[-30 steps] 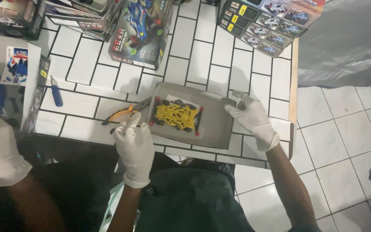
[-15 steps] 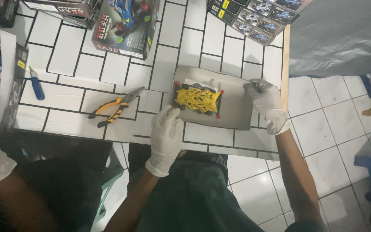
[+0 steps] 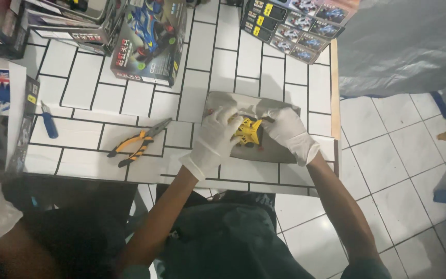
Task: Assembling a plastic toy car model by cutting parts from a sprue and fitting them together
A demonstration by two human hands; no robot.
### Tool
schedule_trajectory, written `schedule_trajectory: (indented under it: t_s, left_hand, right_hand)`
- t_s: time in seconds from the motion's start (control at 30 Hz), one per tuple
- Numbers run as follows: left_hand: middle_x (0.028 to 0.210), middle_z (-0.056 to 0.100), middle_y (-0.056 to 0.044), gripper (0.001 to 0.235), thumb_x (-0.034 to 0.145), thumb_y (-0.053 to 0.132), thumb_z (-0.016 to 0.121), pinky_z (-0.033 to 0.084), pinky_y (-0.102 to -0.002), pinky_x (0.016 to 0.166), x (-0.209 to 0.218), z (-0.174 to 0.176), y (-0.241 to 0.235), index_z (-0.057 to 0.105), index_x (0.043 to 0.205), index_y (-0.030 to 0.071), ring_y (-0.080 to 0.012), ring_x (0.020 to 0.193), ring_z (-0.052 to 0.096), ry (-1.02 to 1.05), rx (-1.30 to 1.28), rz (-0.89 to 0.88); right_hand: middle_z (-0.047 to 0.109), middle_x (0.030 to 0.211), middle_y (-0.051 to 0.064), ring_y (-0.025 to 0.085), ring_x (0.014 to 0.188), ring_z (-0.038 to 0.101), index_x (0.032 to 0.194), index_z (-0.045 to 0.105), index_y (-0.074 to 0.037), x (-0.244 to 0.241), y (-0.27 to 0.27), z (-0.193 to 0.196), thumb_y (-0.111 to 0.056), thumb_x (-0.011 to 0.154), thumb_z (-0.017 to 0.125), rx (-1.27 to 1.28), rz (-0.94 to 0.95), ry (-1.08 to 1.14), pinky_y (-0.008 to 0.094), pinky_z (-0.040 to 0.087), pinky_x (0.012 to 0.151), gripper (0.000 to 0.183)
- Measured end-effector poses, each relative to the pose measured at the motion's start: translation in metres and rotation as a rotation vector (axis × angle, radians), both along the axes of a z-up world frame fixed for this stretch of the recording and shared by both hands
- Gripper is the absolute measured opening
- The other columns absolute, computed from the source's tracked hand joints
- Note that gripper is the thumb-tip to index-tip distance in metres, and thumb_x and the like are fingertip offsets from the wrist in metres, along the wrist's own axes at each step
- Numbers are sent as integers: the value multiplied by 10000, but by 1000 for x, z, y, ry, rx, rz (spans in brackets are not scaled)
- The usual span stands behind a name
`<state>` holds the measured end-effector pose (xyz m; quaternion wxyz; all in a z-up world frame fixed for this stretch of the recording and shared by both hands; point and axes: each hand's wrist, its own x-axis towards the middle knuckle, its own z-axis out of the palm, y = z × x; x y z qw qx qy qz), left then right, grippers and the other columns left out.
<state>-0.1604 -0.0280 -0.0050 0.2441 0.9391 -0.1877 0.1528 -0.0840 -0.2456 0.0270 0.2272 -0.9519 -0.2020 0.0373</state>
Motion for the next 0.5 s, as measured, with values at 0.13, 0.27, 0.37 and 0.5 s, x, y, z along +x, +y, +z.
schedule_trajectory:
  t_s: [0.13,0.27,0.37,0.5]
  left_hand:
    - [1427,559,-79,494,883,342,739,320,-513,1134,12,-15,-2,642,1356,236,-312,1399,441,230,64,-24]
    - [1422,570,-56,470,870,366,747,295,-494,1178,13,-7,-2,673,1311,220,-300,1373,474,324,73,14]
    - [1431,563,7,472,861,411,749,260,-493,1213,15,-1,-1,668,1308,281,-259,1393,460,379,106,41]
    - [1412,562,34,459,868,466,729,281,-486,1204,15,4,-2,667,1298,318,-233,1383,466,391,164,39]
  right_hand:
    - [788,1002,114,340,1009,723,1025,814,-159,-26,-2,59,-162,898,741,122,12,55,431,593,857,146]
    - [767,987,217,405,966,726,1017,780,-34,-63,4,85,-252,933,690,-144,85,-4,521,592,857,250]
    - [776,925,179,371,895,743,968,778,-80,-72,6,65,-324,861,736,-218,174,-63,485,608,796,270]
    - [777,927,145,352,899,738,927,780,-125,-62,-4,22,-283,834,761,-227,220,-77,476,609,760,185]
